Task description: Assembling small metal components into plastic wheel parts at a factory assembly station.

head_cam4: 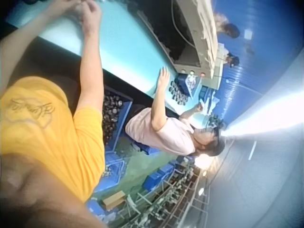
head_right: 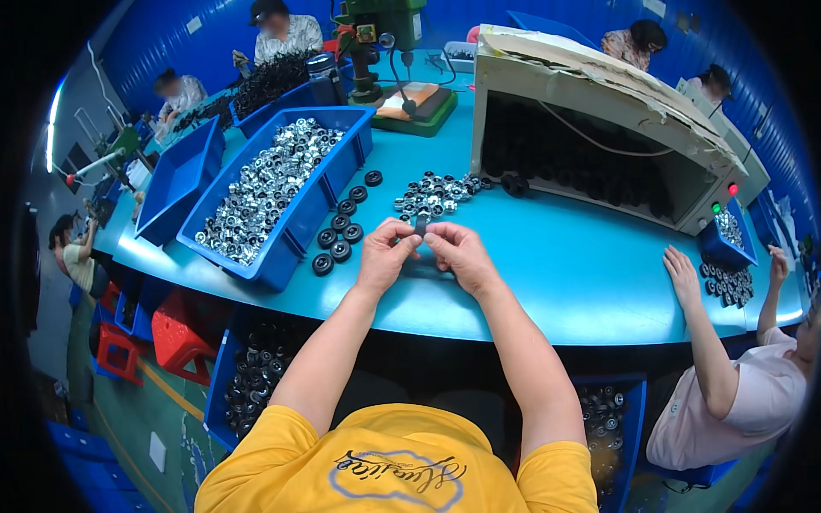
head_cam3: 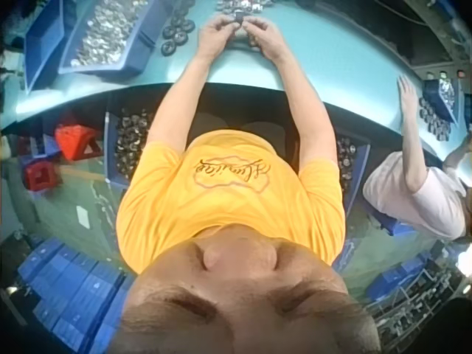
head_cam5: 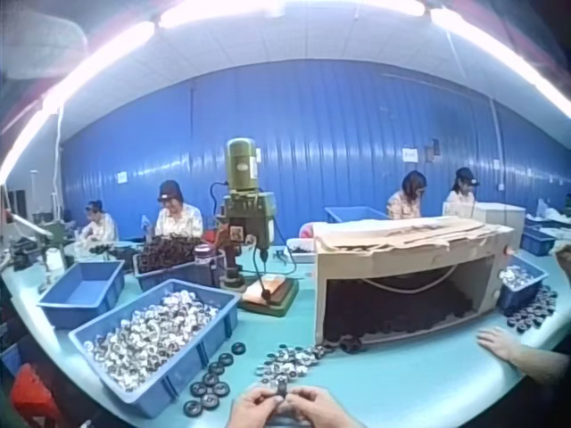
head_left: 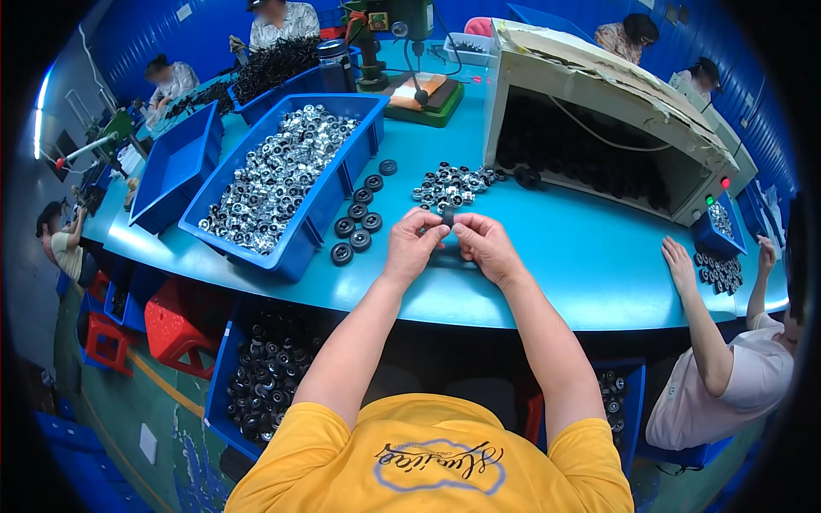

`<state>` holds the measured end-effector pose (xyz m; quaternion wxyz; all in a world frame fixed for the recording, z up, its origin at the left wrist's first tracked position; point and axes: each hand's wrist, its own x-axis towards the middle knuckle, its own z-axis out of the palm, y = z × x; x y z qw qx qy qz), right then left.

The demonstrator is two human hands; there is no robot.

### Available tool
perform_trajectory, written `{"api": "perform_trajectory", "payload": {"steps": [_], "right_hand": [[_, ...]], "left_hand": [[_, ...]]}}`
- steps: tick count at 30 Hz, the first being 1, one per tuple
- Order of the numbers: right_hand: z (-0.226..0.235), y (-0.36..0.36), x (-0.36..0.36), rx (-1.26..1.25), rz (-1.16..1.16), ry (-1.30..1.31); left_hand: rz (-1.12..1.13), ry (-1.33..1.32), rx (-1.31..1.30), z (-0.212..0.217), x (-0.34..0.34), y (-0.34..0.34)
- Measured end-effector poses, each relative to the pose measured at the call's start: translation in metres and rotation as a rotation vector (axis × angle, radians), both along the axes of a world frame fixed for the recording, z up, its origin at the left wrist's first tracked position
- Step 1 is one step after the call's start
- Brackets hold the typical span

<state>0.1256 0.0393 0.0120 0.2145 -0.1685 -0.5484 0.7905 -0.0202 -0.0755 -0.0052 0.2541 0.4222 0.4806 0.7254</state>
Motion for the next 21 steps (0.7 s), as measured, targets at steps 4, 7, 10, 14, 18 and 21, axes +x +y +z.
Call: {"api": "perform_trajectory", "payload": {"steps": [4,7,10,14,18,21], "right_hand": [[-0.005,0.004,0.002,-0.078,0.051,0.033],[-0.004,0.003,-0.002,-0.027,0.035,0.045],[-0.001,0.000,-0.002,0.011,-0.003,0.040],[0.003,0.000,-0.002,0.006,-0.005,0.017],[0.000,0.002,-0.001,-0.108,0.021,-0.009],[0.001,0.002,0.000,-0.154,0.021,-0.023]], "left_hand": [[0.019,0.099,-0.041,0.009,0.007,-0.004],[0.016,0.089,-0.051,0.008,0.004,-0.004],[0.000,0.080,-0.070,0.008,0.001,-0.006],[-0.035,-0.013,-0.032,0.012,0.001,-0.005],[0.004,0.091,-0.030,0.005,0.000,-0.005],[0.080,0.287,-0.073,0.001,0.000,-0.006]]}}
